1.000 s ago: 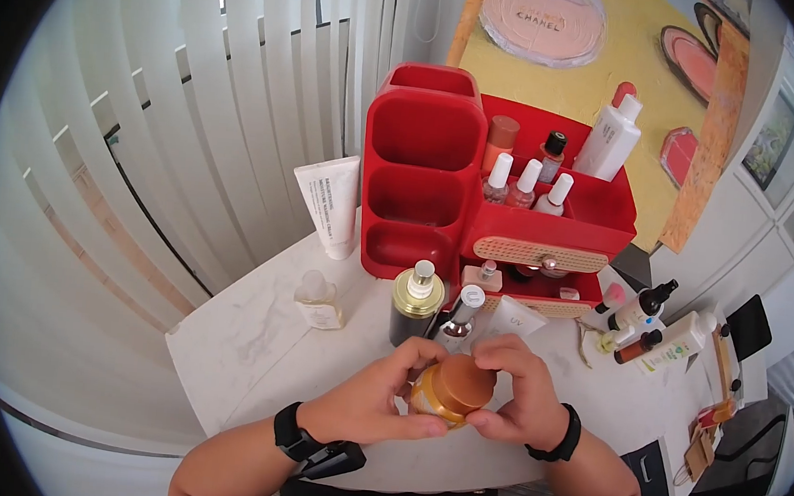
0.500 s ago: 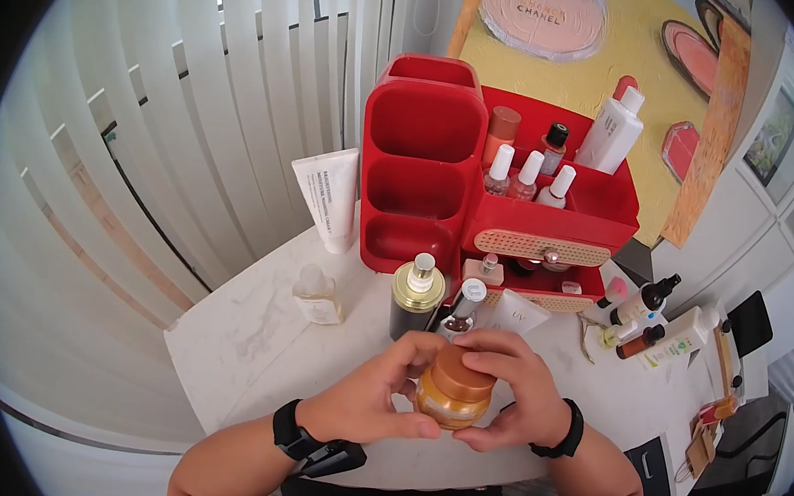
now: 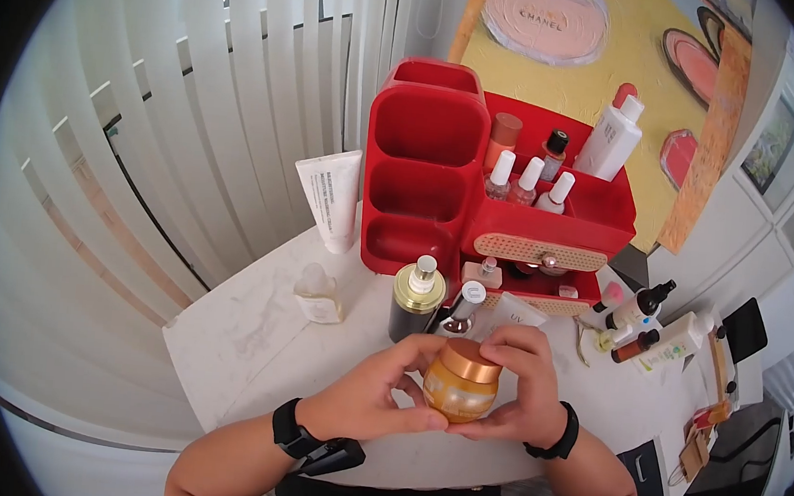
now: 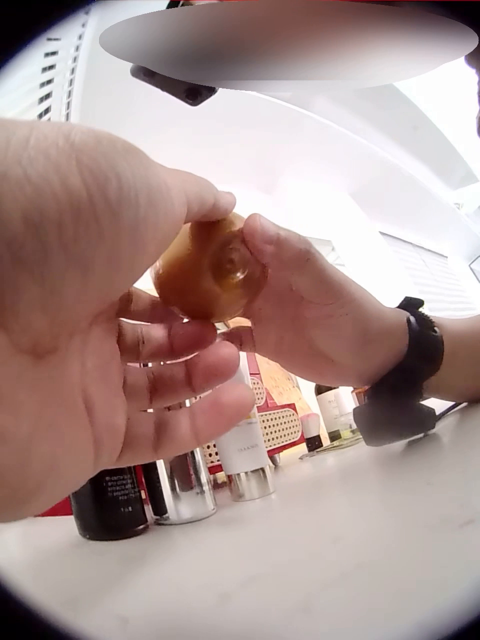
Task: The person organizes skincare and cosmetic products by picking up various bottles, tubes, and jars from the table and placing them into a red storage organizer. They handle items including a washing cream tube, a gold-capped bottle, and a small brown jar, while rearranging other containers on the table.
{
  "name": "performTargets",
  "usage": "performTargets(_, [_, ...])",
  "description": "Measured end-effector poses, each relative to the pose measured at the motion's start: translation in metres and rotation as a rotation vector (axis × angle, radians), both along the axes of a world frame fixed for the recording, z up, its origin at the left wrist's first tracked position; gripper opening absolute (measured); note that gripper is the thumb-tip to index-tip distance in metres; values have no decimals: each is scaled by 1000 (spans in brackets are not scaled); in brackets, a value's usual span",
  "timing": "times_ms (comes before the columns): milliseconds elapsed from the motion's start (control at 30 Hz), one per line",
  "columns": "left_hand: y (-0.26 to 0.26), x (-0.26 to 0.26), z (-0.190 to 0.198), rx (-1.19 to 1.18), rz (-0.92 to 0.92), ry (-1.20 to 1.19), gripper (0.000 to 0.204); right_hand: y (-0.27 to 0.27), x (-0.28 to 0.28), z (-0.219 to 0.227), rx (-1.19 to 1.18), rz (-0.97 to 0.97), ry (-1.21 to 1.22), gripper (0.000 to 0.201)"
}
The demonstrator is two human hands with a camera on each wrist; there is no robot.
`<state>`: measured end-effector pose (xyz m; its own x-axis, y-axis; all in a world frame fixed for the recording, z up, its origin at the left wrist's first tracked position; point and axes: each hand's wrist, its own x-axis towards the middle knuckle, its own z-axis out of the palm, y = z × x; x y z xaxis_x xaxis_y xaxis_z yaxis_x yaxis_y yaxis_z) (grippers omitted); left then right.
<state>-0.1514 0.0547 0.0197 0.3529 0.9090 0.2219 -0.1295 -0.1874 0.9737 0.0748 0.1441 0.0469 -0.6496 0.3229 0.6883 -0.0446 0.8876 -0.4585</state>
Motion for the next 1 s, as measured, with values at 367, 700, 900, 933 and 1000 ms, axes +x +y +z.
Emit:
performTargets(367, [3,3,8,23,10,115,89,7,-2,-3,-63,102,20,95])
performTargets(700, [1,7,-2,152,132,22,89,8,-2,0,-102,126,-11,95])
performTargets(900, [1,6,1,259,216,90,87,3,-2,1,-117,106,-18,92])
performTargets(933, [1,5,2,294,225,117,87,2,-2,3,-88,84,-38,91])
performTargets(1000, [1,5,3,287,223,107,87,3,-1,1,-91,68,-53,91])
